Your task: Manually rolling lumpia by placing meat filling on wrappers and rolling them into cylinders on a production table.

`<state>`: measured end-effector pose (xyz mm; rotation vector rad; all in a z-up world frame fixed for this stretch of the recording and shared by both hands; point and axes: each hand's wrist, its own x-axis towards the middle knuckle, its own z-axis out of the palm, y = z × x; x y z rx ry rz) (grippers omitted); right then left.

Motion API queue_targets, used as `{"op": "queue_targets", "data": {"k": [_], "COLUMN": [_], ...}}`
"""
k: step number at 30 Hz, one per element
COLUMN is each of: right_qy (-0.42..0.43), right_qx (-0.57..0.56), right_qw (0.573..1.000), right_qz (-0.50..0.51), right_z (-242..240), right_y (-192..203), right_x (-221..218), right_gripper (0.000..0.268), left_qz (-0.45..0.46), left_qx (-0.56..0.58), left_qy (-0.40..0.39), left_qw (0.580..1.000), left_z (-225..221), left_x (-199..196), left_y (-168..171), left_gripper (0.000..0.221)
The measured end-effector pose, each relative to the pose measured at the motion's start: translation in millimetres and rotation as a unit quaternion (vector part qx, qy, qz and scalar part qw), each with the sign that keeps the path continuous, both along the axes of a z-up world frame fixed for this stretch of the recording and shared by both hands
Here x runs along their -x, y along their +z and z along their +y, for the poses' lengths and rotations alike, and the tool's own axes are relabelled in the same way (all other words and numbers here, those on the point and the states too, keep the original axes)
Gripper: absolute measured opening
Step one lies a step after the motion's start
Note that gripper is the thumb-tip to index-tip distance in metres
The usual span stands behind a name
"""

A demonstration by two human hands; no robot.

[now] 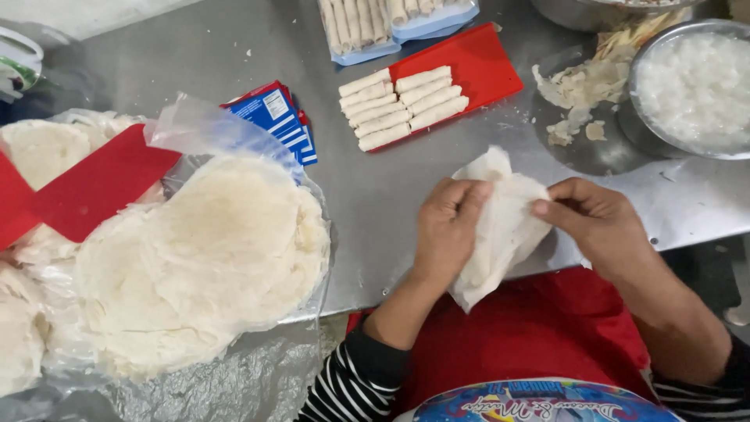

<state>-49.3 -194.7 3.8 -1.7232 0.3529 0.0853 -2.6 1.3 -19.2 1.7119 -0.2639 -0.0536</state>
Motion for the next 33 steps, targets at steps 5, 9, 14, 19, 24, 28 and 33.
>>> {"op": "queue_targets", "data": {"k": [5, 9, 14, 19, 24, 28, 33], "right_qy": [0.047, 0.160, -0.009, 0.030, 0.090, 0.075, 0.158], "right_qx": [-0.122, -0.207, -0.170, -0.126, -0.067, -0.234, 0.029], "right_qw": [0.991, 0.963, 0.984, 0.990, 0.992, 0.969, 0.986], "right_qz": [0.017, -0.067, 0.047, 0.060, 0.062, -0.013, -0.043], "right_z": [-32.2, -10.7, -23.0, -11.9, -23.6, -45.2, -14.3], "right_y": [-10.8, -10.5, -13.8, -7.8, -0.5, -9.8, 0.3], "right_x": [5.2, -4.3, -15.3, -16.1, -15.2, -12.2, -12.6], "right_gripper": [0.030, 0.071, 0.015, 0.018, 0.026, 0.025, 0.034], "left_qz": [0.093, 0.020, 0.159, 0.174, 0.258, 0.202, 0.012], "left_qx": [0.017, 0.024, 0.192, 0.068, 0.073, 0.056, -0.006], "left_qy": [0.088, -0.055, 0.088, -0.042, -0.065, 0.032, -0.036], "left_qw": [0.992, 0.998, 0.964, 0.982, 0.961, 0.977, 0.999], "left_z": [5.8, -7.6, 19.4, 17.5, 13.3, 19.8, -3.1], "left_x": [-2.3, 11.5, 3.7, 3.1, -8.5, -16.7, 5.0], "left_y": [7.7, 13.1, 2.1, 29.8, 31.5, 37.4, 29.2], "left_gripper": [0.031, 0.029, 0.024, 0.056, 0.038, 0.032, 0.031]}}
